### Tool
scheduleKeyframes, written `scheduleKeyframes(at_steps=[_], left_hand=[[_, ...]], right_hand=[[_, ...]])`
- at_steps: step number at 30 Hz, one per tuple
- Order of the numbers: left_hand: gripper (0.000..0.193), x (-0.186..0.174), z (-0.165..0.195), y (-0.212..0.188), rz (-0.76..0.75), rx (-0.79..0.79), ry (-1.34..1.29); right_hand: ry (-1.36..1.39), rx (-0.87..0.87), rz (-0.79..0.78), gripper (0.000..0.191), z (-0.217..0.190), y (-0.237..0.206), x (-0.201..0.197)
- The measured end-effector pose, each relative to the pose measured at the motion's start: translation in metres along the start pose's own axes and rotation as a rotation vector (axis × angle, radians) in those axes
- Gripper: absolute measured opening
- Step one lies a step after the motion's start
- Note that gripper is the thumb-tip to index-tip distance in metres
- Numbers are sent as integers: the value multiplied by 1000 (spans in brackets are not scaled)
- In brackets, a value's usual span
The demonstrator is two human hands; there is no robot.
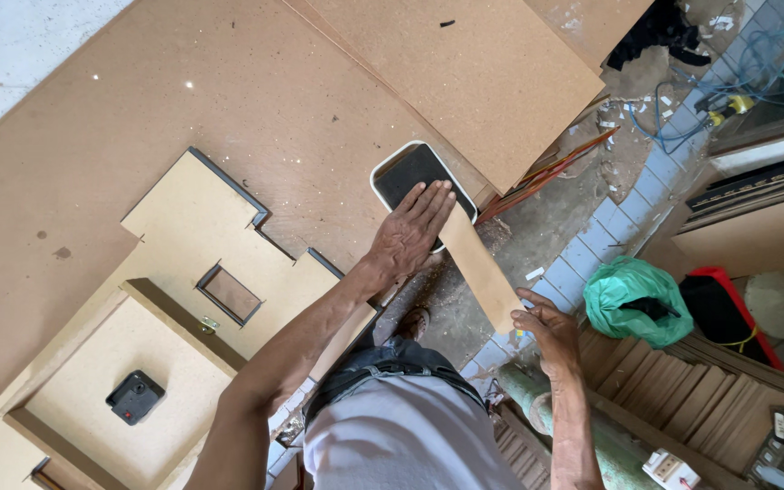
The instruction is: The person assembles a wooden picture frame on a workbench, fitting and pressing the frame pieces together, then sands the frame edges using a sanding block with sandpaper. They walk around the workshop, pick up wooden dowels from a cardboard box, and return to press and adjust the frame joints by hand.
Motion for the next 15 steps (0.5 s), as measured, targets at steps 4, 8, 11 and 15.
scheduleKeyframes(at_steps=[4, 8, 11, 15], left_hand=[[114, -18, -1, 5, 72, 1, 110], [118, -11, 4, 5, -358, -16, 55], [119, -14, 15, 11, -315, -237, -311], [99, 1, 31, 17, -91, -492, -259]], right_hand=[[22, -20, 23, 15, -9, -1, -2], [23, -83, -7, 14, -35, 0, -6], [40, -127, -46, 12, -50, 0, -3], [116, -109, -124, 14, -45, 8, 10]])
Point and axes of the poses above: each hand's wrist, its own y-axis towards the middle knuckle, its own x-axis out of the palm, z = x × y, the point moved 6 cm from there along y, towards the middle knuckle, and after that the axes turned 10 degrees about -x, right-handed, at the moved point
